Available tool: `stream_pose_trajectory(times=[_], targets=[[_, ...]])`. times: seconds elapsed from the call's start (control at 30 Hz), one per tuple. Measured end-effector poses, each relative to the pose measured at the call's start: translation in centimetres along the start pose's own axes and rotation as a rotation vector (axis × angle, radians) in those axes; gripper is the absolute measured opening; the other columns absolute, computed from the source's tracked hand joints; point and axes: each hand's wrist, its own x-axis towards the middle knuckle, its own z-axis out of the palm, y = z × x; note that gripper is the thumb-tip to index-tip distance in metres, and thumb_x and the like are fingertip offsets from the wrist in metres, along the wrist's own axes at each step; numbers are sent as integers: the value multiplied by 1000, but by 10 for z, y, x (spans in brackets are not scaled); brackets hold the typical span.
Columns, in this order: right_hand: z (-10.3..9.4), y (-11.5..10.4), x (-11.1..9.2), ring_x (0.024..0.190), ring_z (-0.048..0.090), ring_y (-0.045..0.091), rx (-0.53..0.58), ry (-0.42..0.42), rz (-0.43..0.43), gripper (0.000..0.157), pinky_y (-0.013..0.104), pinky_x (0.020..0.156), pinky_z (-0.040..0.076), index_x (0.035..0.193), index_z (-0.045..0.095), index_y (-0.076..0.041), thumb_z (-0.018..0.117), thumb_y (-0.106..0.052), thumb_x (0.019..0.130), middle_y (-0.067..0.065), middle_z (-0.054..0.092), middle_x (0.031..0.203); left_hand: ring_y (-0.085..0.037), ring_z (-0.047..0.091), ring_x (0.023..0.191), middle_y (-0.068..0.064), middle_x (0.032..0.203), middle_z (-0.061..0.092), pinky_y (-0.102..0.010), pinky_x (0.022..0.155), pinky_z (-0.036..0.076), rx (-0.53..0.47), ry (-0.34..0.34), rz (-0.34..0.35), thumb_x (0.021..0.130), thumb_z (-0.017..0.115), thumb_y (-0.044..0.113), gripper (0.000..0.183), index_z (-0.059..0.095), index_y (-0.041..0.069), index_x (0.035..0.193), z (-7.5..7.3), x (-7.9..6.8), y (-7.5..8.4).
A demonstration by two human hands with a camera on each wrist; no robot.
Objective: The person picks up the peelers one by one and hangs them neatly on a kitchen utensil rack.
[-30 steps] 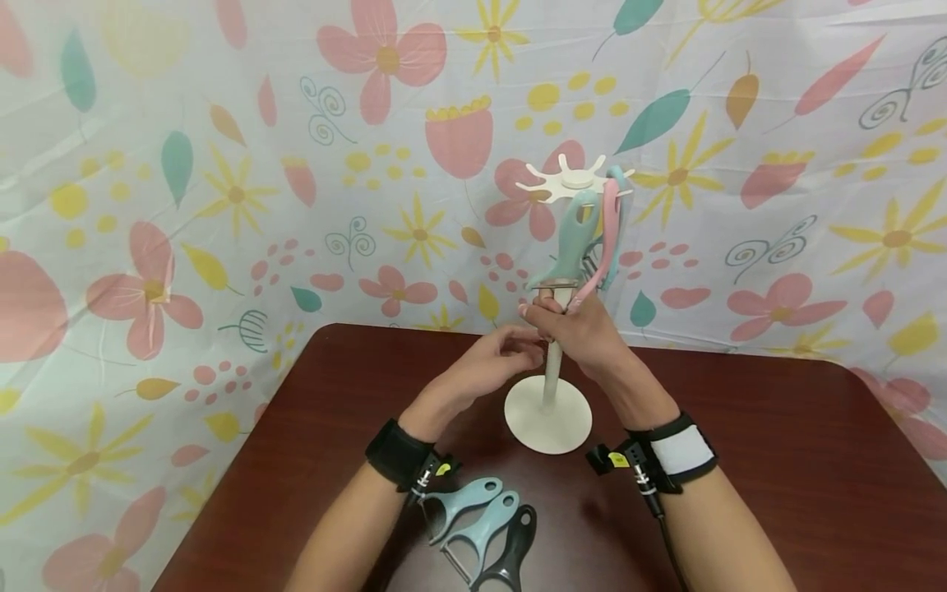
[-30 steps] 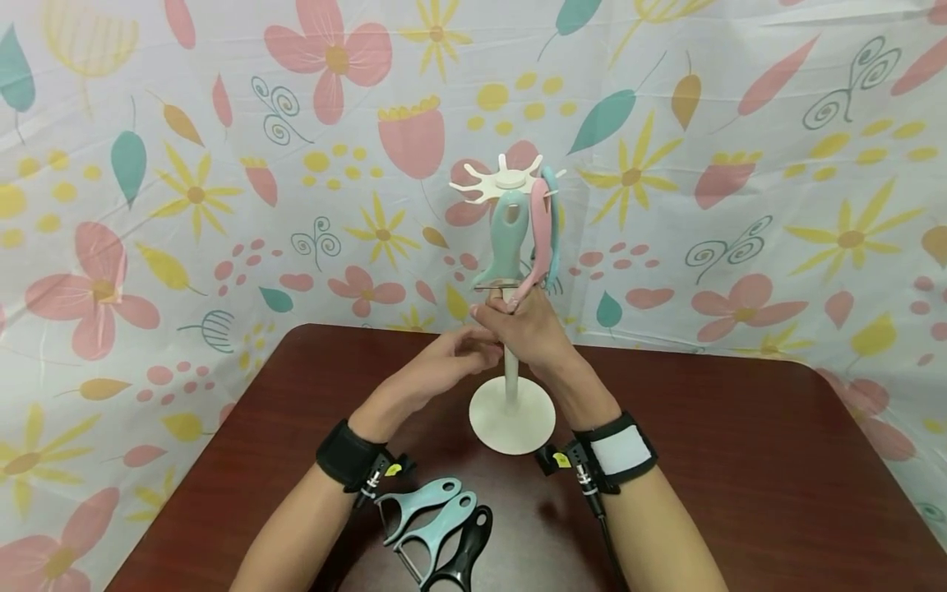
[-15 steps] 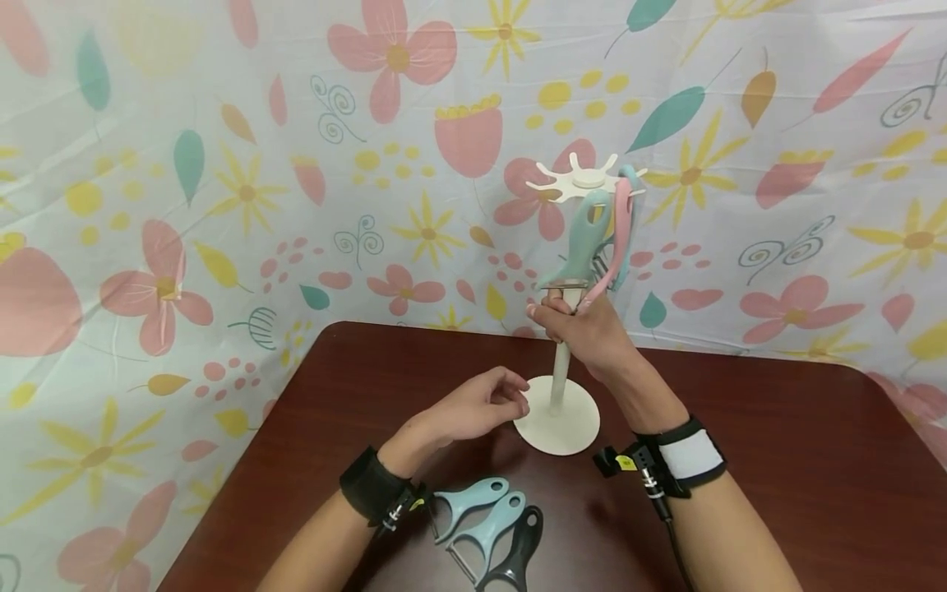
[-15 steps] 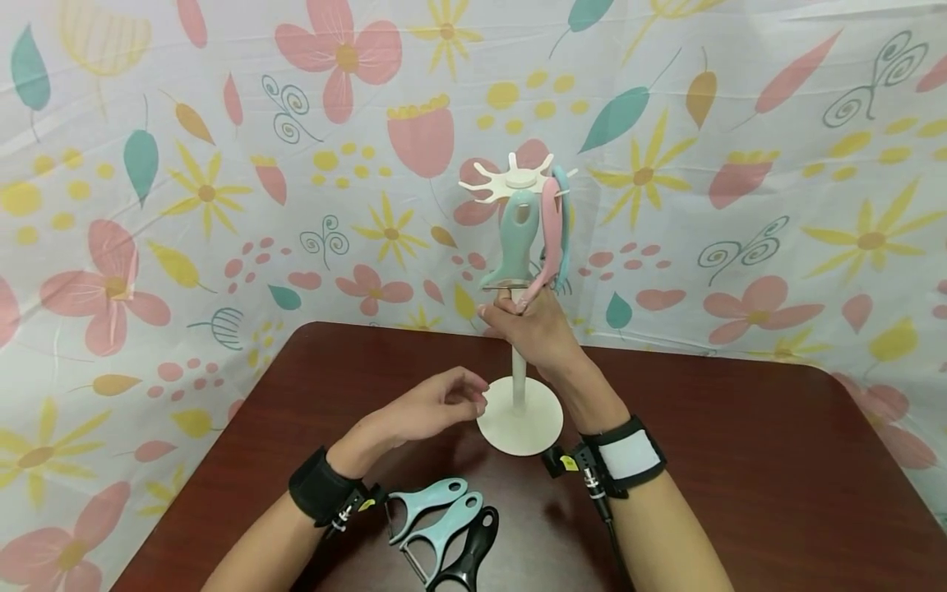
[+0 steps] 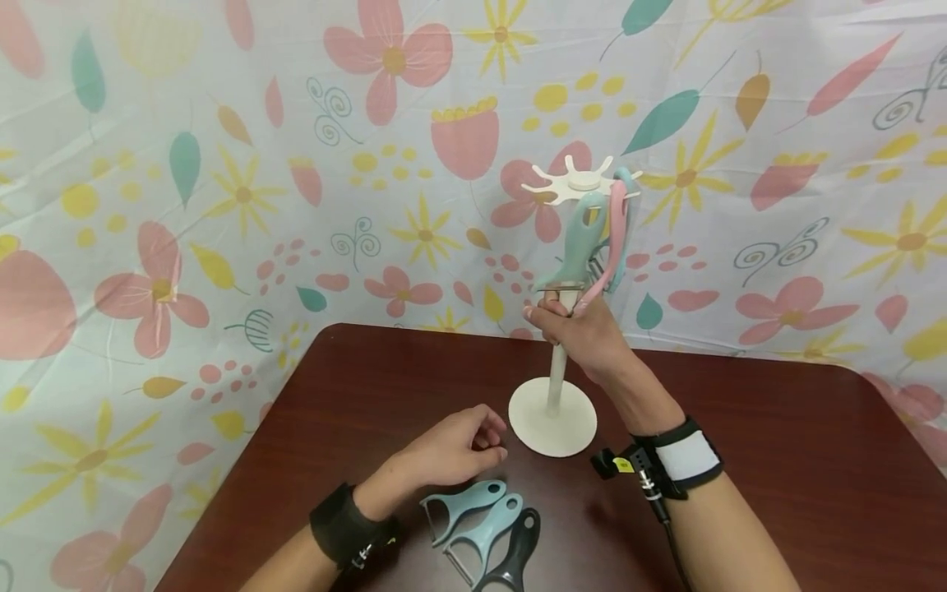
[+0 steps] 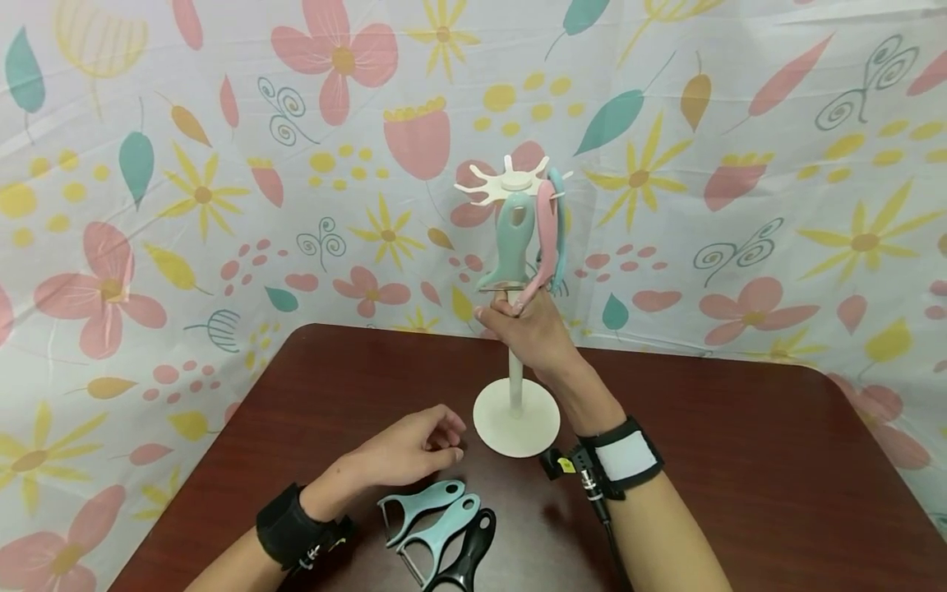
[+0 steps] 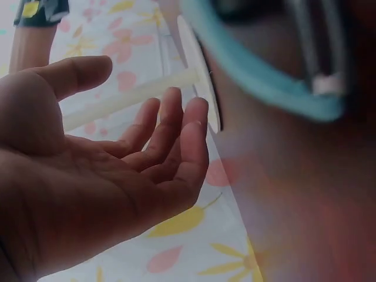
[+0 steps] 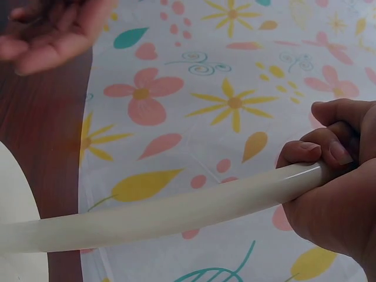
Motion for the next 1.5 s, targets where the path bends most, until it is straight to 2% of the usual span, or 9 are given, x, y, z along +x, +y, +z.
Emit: stream_pose_trajectory(times=[0.23, 0.4, 0.53, 0.7, 0.9, 1.07, 1.23, 1.5], targets=[[-6, 14, 1, 53, 18, 17, -9, 24, 16, 50, 33, 49, 20, 65, 23, -1, 62, -5, 95, 0, 19, 60, -12, 54, 83, 0, 97, 56, -24, 71, 47, 172, 0, -29, 95, 63, 31, 29, 57, 13, 116, 8, -13, 0], [-6, 15, -1, 54, 17, 16, -18, 31, 12, 51, 33, 50, 19, 66, 21, -1, 63, -8, 95, 0, 18, 61, -9, 51, 83, 0, 99, 55, -24, 71, 46, 274, 40, -6, 94, 64, 30, 30, 57, 12, 116, 11, -21, 2], [-3, 8, -1, 54, 17, 16, -16, 23, 6, 51, 33, 51, 19, 65, 21, -1, 62, -5, 95, 0, 17, 61, -9, 51, 86, 1, 100, 56, -28, 75, 47, 387, 73, 1, 92, 65, 31, 34, 57, 11, 118, 15, -29, 4], [2, -6, -1, 53, 17, 17, -5, 7, -5, 49, 33, 49, 19, 62, 22, -1, 60, 0, 94, 0, 18, 59, -14, 53, 93, 4, 102, 56, -37, 82, 47, 527, 106, 3, 91, 63, 29, 35, 57, 11, 120, 20, -39, 6], [2, -5, -1, 53, 18, 17, -3, 7, -12, 50, 32, 49, 19, 62, 22, -2, 60, 0, 94, 0, 19, 59, -20, 55, 96, -1, 104, 56, -43, 80, 47, 674, 139, -7, 87, 62, 28, 34, 57, 11, 116, 23, -50, 6], [2, -4, 0, 53, 19, 17, 3, 10, -9, 48, 32, 49, 19, 63, 22, -1, 60, 1, 94, 0, 19, 60, -20, 55, 92, -2, 101, 56, -42, 76, 46, 747, 167, -21, 87, 64, 32, 32, 57, 10, 110, 26, -57, 5], [2, -4, 0, 53, 18, 17, 6, 1, -31, 49, 32, 49, 19, 62, 22, -3, 59, 3, 94, 1, 18, 60, -19, 57, 90, -2, 99, 59, -40, 73, 46, 808, 191, -1, 88, 66, 36, 30, 57, 12, 104, 31, -61, 3], [3, -4, 0, 53, 20, 17, -3, 1, -42, 50, 32, 50, 20, 61, 22, -4, 58, 4, 93, 2, 20, 59, -18, 59, 87, -1, 95, 61, -40, 71, 48, 832, 186, 0, 87, 68, 37, 28, 58, 14, 99, 35, -65, 3]])
